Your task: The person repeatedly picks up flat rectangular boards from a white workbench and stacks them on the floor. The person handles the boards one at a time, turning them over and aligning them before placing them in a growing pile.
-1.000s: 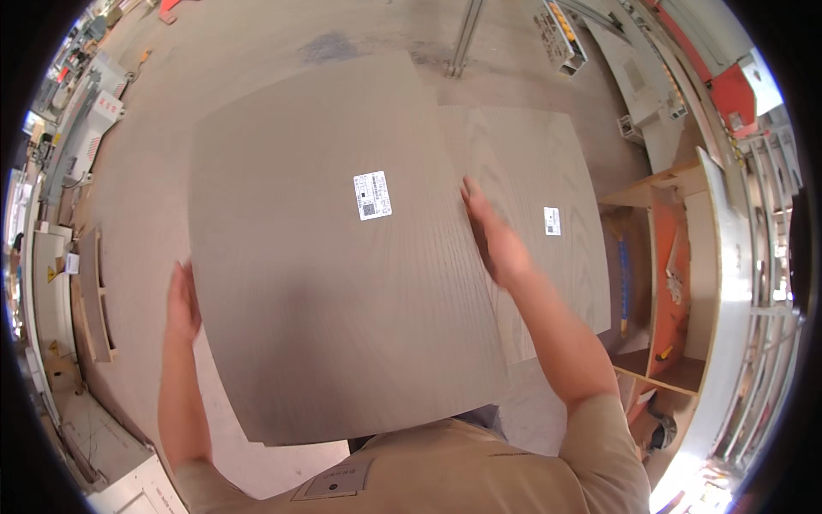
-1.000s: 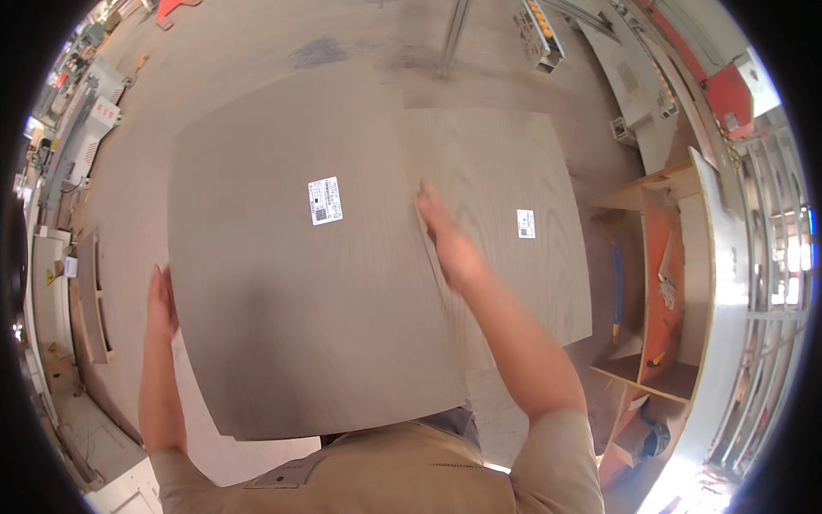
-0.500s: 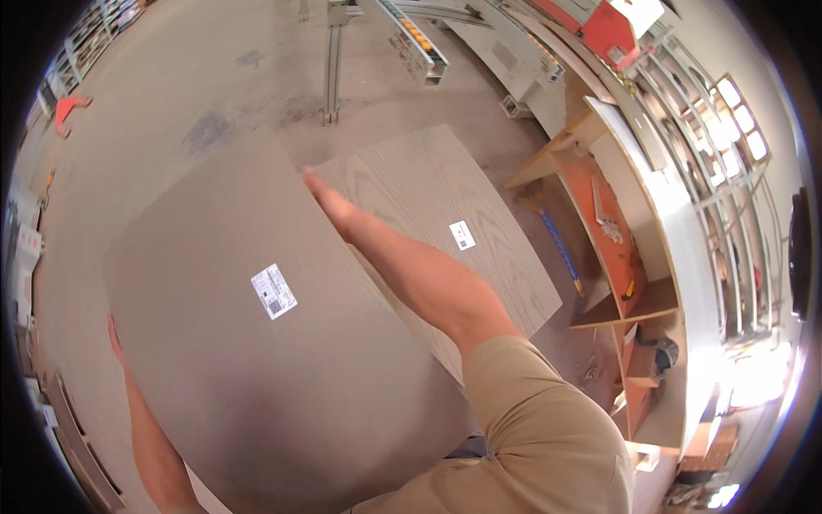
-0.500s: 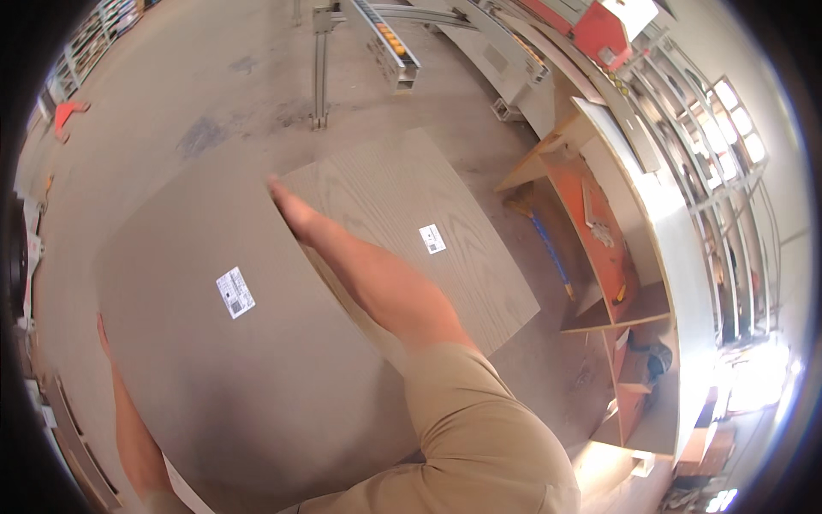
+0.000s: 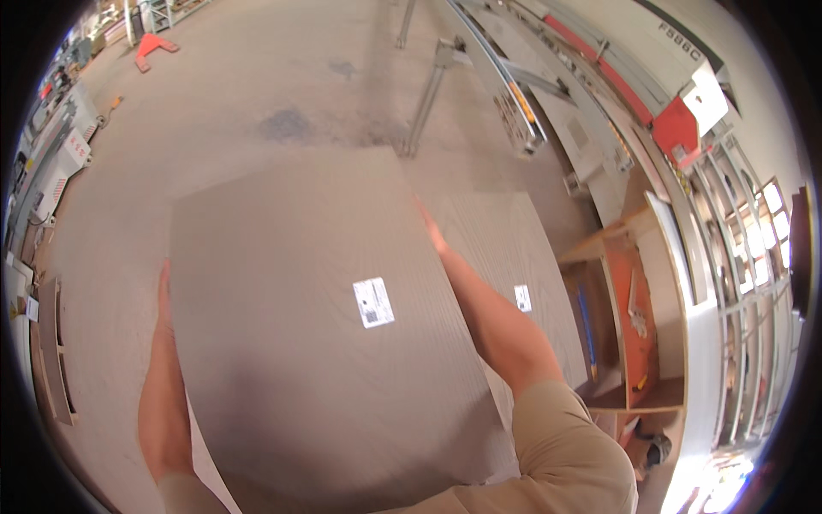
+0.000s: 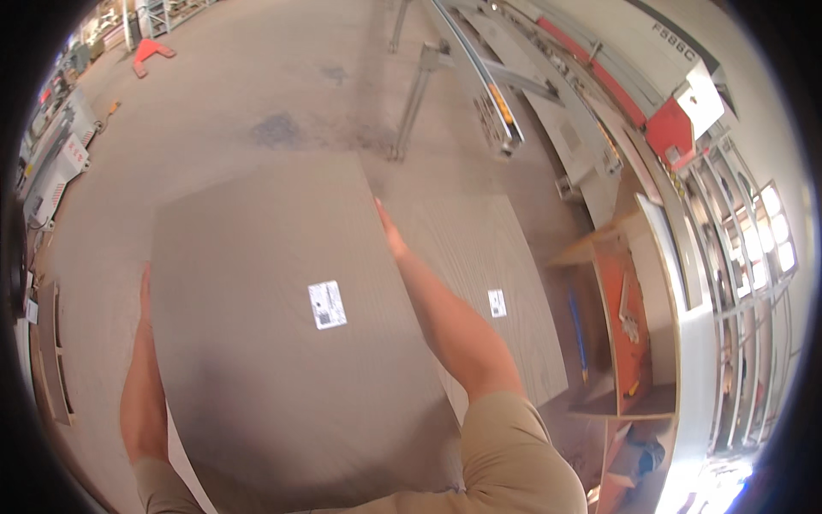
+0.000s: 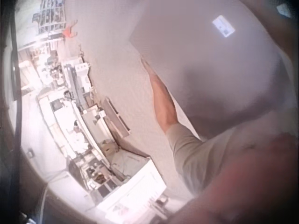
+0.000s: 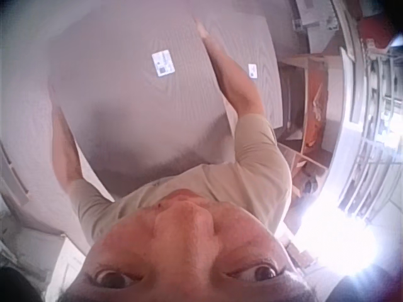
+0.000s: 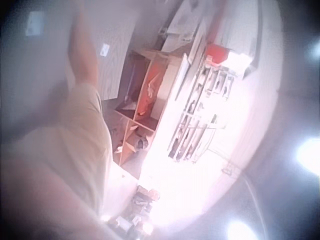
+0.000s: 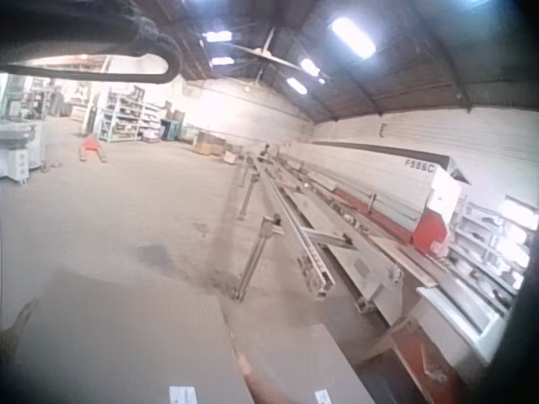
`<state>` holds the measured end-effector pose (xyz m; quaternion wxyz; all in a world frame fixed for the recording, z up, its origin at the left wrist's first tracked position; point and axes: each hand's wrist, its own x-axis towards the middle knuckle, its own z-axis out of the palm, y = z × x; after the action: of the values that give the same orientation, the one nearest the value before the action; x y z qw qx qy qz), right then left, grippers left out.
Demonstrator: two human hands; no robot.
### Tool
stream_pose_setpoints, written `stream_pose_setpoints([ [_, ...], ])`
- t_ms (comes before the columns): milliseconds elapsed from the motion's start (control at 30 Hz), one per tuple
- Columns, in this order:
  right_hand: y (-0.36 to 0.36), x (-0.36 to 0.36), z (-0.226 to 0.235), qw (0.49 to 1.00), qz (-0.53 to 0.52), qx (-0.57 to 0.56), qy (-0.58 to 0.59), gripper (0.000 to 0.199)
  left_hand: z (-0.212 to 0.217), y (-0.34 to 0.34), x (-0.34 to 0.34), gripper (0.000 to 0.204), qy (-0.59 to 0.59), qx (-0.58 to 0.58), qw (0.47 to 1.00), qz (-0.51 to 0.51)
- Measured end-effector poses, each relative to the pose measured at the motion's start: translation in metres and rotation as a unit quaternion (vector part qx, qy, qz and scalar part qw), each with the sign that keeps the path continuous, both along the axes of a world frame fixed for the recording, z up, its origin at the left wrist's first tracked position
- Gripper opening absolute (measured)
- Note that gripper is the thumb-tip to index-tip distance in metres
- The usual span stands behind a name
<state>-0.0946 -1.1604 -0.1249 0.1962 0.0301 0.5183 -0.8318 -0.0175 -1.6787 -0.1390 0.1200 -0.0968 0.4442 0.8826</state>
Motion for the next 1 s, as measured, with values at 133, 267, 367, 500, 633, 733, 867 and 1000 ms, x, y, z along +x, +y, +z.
stream_pose_setpoints([
  [133, 0.025, -0.018, -0.053, 0.981, -0.012, 0.042, 0.189, 0.069, 0.04, 0.038, 0.004, 0.067, 0.085, -0.028, 0.996, 0.032],
  [267, 0.051, -0.027, -0.095, 0.91, 0.064, 0.318, 0.257, 0.068, 0.058, 0.051, 0.015, 0.071, -0.07, -0.008, 0.997, 0.018],
  [367, 0.053, -0.026, -0.088, 0.982, 0.042, 0.139, 0.121, 0.068, 0.048, 0.048, 0.007, 0.073, 0.033, 0.044, 0.998, -0.025],
  [500, 0.04, 0.001, -0.052, 0.997, 0.048, 0.053, 0.028, 0.069, 0.016, 0.03, -0.011, 0.075, 0.045, -0.049, 0.998, -0.007],
  [633, 0.034, 0.064, -0.023, 0.991, 0.014, 0.124, -0.04, 0.069, 0.015, -0.004, -0.013, 0.076, 0.069, -0.536, 0.841, 0.022],
  [733, 0.054, 0.148, -0.003, 0.965, 0.008, 0.241, -0.099, 0.065, 0.058, -0.015, -0.005, 0.073, -0.001, -0.793, 0.599, 0.111],
  [867, 0.115, 0.283, 0.039, 0.924, 0.257, 0.24, -0.148, 0.062, 0.155, 0.042, 0.039, 0.053, 0.168, -0.779, 0.567, 0.207],
  [1000, 0.208, 0.406, 0.061, 0.906, 0.243, 0.346, 0.009, 0.066, 0.236, 0.18, 0.144, 0.034, 0.283, -0.562, 0.746, 0.218],
])
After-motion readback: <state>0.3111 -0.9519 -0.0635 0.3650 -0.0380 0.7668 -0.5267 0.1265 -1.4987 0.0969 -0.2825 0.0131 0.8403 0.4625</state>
